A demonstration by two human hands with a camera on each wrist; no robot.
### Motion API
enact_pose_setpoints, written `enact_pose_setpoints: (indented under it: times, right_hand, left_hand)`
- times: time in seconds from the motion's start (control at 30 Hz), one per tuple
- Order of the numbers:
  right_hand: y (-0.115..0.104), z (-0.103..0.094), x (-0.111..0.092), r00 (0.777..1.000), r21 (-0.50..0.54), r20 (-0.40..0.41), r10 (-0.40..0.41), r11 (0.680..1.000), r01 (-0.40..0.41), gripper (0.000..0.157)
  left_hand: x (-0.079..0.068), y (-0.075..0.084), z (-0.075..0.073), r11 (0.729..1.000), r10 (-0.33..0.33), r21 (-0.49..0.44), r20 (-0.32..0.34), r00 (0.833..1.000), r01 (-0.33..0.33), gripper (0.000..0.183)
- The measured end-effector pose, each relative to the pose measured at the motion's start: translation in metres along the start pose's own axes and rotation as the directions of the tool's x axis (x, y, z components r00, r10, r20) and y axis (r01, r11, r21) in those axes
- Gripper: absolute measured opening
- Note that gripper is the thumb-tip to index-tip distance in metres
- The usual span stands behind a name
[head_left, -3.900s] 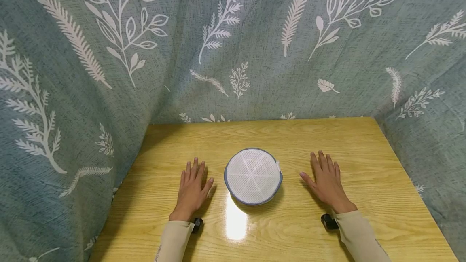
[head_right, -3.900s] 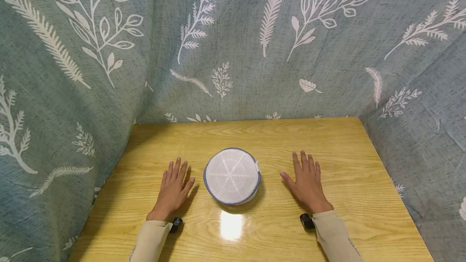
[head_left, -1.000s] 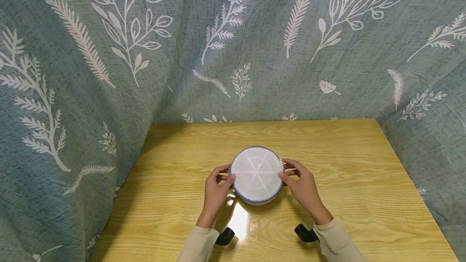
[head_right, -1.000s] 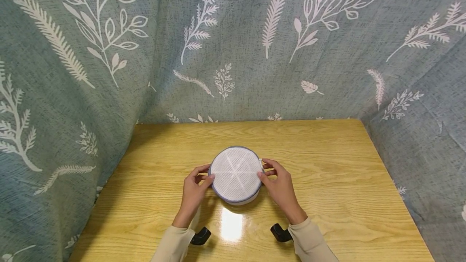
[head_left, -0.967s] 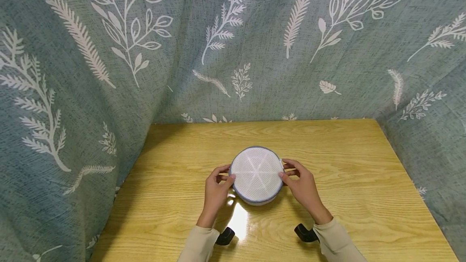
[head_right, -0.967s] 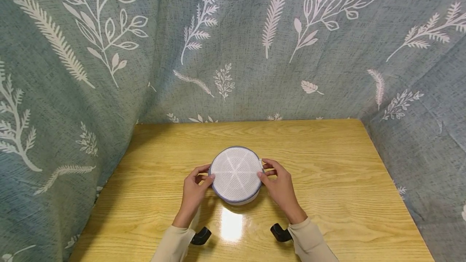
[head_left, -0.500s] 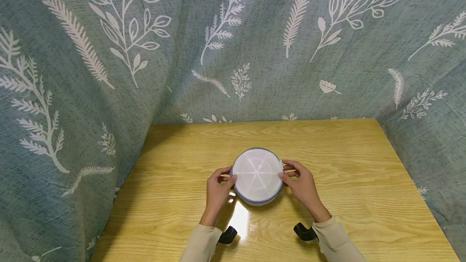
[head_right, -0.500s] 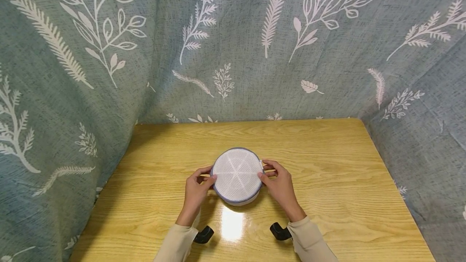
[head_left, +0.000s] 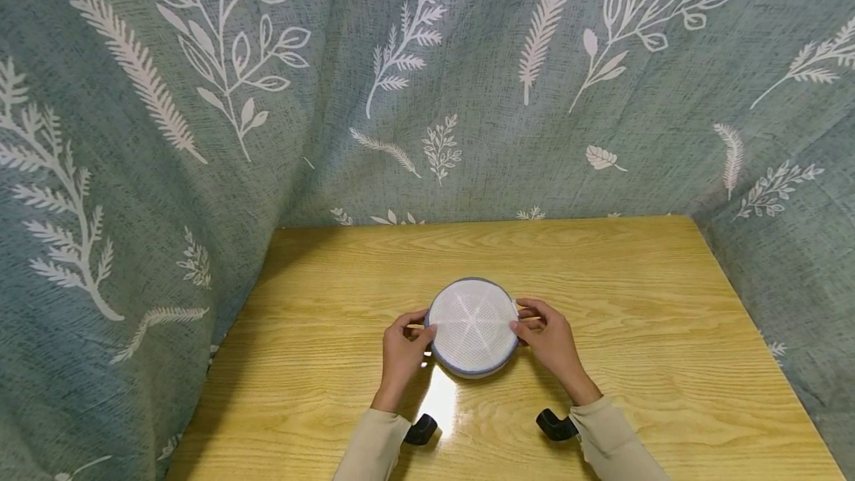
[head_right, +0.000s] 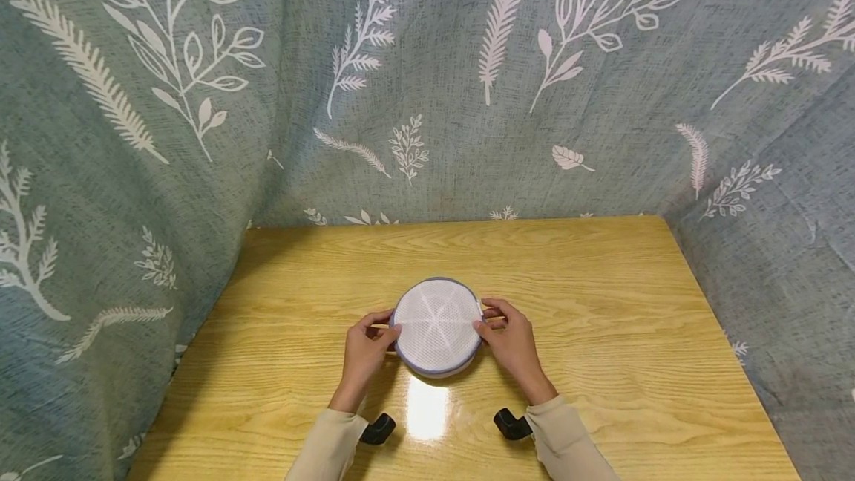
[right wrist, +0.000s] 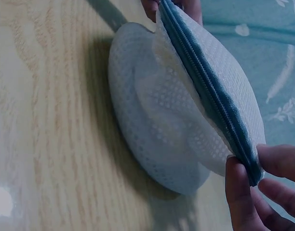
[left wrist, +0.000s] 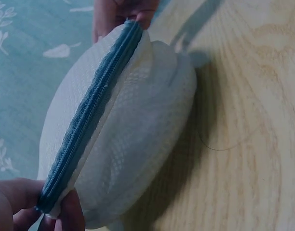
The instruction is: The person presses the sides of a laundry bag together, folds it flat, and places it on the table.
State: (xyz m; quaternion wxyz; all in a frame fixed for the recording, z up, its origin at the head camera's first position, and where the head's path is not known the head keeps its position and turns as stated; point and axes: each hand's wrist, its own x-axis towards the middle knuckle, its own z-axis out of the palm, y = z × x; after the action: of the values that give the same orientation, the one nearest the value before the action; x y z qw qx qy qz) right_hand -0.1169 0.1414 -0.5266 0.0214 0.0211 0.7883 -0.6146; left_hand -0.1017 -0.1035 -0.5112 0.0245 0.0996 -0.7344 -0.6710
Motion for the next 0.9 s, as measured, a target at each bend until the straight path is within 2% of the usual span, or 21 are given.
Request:
enact_pose_setpoints:
  times: [0.17,0.23,0.47,0.73,0.83,0.9]
  right_hand:
    - [0.005,0.001,0.001,1.0,-0.008,0.0,0.015,1.0,-0.015,0.039]
    - [0.007,0.002,0.001,1.0,-0.007,-0.002,0.022,1.0,-0.022,0.039]
    - [0.014,0.004,0.002,0.999,-0.025,-0.004,0.035,0.999,-0.035,0.038]
    - [0.019,0.009,0.002,0.999,-0.058,-0.01,0.05,0.997,-0.05,0.038]
    - [0.021,0.009,0.001,0.999,-0.069,-0.012,0.035,0.997,-0.035,0.038]
    - [0.021,0.008,0.0,1.0,-0.098,-0.009,-0.002,0.995,0.002,0.039]
  left_hand:
    - [0.009,-0.024,0.002,0.999,0.019,0.04,-0.021,1.0,-0.018,0.026]
    - [0.011,-0.028,0.004,0.997,0.038,0.065,-0.034,0.999,-0.036,0.025]
    - [0.013,-0.034,0.006,0.987,0.083,0.14,-0.065,0.994,-0.074,0.023]
    - [0.013,-0.038,0.005,0.984,0.067,0.17,-0.062,0.996,-0.055,0.023]
    - [0.013,-0.042,0.004,0.982,0.066,0.182,-0.055,0.996,-0.055,0.024]
    - [0.012,-0.043,0.004,0.977,0.086,0.199,-0.05,0.995,-0.074,0.024]
